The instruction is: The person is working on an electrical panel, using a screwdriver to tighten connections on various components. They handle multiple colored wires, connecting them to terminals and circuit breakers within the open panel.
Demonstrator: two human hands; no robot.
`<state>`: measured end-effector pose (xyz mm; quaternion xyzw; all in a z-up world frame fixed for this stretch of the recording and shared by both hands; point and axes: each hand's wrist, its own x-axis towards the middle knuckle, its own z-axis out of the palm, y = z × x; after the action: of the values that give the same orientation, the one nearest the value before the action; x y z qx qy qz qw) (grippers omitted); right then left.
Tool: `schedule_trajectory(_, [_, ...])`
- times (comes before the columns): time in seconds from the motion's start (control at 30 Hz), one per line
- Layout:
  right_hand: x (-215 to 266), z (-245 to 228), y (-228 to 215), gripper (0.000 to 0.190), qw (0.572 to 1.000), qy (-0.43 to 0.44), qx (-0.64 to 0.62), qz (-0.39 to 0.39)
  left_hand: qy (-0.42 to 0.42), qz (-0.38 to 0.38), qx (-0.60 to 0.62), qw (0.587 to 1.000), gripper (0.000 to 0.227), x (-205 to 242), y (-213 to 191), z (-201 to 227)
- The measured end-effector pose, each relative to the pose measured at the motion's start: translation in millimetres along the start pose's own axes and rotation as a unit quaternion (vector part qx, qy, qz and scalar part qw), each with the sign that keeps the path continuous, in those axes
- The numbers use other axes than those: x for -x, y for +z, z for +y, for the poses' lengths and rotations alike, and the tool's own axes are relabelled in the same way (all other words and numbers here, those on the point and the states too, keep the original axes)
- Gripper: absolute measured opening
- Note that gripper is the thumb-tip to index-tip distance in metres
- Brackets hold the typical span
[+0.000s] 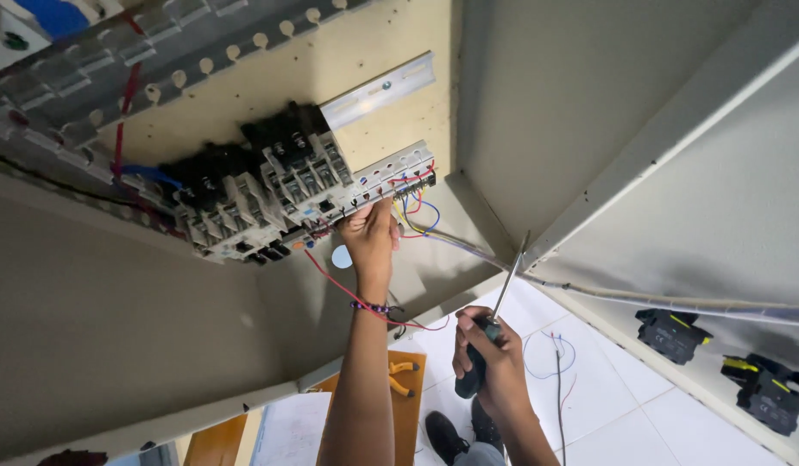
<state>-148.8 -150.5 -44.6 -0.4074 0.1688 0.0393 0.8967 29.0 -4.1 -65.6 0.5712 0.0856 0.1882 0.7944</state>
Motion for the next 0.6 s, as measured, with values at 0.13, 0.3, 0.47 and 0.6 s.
schedule_trajectory(0.13, [-0.1, 4.7, -2.6, 0.011, 1.0, 0.001, -0.007, 0.004, 0.016, -0.007, -0.014, 1.0, 0.041, -0.8, -3.3, -1.8])
schedule_trajectory(0.3, [0.9, 4.9, -3.8, 0.011, 1.0, -0.002, -0.005, 0.007, 0.02, -0.039, -0.049, 0.998, 0.033, -0.2, -7.9, 3.1])
schedule_trajectory(0.47, [5.9, 2.2, -0.2, 0.011, 1.0, -0.014, 0.004, 0.003, 0.006, -0.03, -0.07, 0.997, 0.037, 4.0, -5.9, 11.7])
schedule_trajectory(0.6, [8.0, 3.5, -2.8, 0.011, 1.0, -0.024, 0.002, 0.0, 0.026, -0.04, -0.09, 0.995, 0.046, 9.0, -4.5, 22.7])
